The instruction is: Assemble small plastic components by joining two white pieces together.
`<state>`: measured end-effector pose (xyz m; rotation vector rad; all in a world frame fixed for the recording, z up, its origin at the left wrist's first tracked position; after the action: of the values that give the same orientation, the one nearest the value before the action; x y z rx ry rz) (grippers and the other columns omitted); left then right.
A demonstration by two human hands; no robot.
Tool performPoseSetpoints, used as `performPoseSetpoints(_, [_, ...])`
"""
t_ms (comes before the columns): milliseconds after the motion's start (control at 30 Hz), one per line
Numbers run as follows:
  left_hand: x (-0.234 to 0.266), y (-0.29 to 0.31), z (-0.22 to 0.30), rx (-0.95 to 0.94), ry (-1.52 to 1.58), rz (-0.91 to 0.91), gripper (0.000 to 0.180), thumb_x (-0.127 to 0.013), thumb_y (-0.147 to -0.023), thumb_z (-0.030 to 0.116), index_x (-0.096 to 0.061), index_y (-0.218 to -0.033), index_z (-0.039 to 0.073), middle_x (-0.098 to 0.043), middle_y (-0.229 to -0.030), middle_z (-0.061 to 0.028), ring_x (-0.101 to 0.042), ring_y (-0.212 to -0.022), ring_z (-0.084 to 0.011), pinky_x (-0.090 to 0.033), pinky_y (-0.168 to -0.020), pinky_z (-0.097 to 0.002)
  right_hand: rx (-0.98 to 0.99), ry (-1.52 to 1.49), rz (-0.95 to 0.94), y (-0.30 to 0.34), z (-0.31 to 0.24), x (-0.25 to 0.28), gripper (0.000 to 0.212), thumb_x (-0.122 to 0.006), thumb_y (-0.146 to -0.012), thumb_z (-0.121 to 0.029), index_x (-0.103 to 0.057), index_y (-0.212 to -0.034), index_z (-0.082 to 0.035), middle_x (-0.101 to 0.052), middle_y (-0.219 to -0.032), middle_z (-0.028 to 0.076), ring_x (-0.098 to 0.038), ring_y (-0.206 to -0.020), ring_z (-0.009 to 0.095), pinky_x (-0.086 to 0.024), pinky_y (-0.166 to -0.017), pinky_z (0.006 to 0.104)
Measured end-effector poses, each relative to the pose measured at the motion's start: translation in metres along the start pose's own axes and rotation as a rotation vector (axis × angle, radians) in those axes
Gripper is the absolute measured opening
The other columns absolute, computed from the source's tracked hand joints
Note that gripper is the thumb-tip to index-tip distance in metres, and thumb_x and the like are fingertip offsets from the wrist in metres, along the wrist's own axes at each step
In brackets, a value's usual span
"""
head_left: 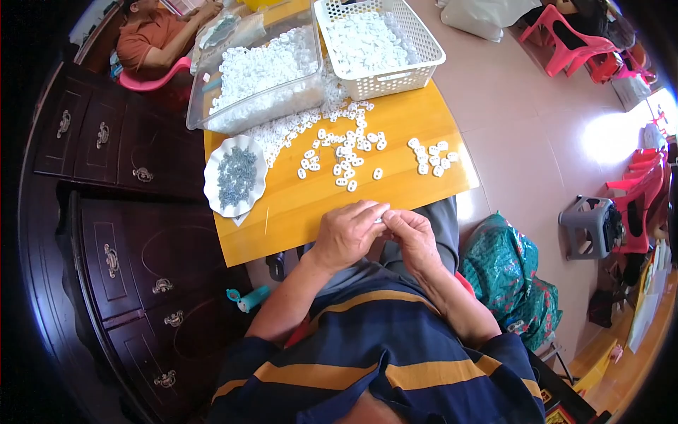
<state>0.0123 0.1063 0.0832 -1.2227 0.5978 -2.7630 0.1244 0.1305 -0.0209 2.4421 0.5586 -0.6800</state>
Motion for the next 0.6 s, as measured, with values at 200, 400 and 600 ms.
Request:
performPoseSetpoints(200, [-0.002,-0.001,-0.010,0.116,0.084,-0.063,0.035,-0.076,-0.090,0.015,-0.069,-0.122,0.002,-0.071,-0.111,-0.0150,-0.073,-0.091,-0.0307,-0.059,-0.077,-0.0381,0.130,0.267,-0.013,-0.009,-0.017,0.005,0.025,-0.064,-0.105,-0.021,-0.075,-0.097,0.001,-0.069,-0.082,-0.003,-0.058,-0.073,0.005,-0.046,-0.066,0.0227])
performPoseSetpoints(400, [0.026,-0.018,-0.040,0.119,-0.066,0.050,0.038,-0.072,-0.095,0.017,-0.067,-0.129,0.002,-0.069,-0.126,-0.0182,-0.071,-0.104,-0.0341,-0.057,-0.092,-0.0406,0.392,1.010,0.140,-0.012,-0.087,0.019,0.025,-0.066,-0.099,-0.022,-0.074,-0.092,0.000,-0.069,-0.070,0.014,-0.069,-0.064,0.024,-0.052,-0.060,0.0355])
performPoseSetpoints(600, [0.026,-0.069,-0.086,0.118,-0.297,-0.028,0.041,-0.058,-0.100,0.016,-0.058,-0.137,-0.002,-0.062,-0.134,-0.0203,-0.059,-0.124,-0.0377,-0.049,-0.105,-0.0469,0.576,1.319,0.226,-0.030,-0.106,0.017,0.026,-0.065,-0.097,-0.027,-0.075,-0.091,-0.004,-0.072,-0.079,0.020,-0.071,-0.074,0.039,-0.056,-0.068,0.0468])
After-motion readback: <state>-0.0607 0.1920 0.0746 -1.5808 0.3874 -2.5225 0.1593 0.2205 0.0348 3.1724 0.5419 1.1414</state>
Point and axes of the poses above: each hand's wrist, its own y-axis away from the middle knuckle, its own x-axis out of the back of the hand, z = x × y, the point moved 9 cm from there along -y, towards the middle knuckle
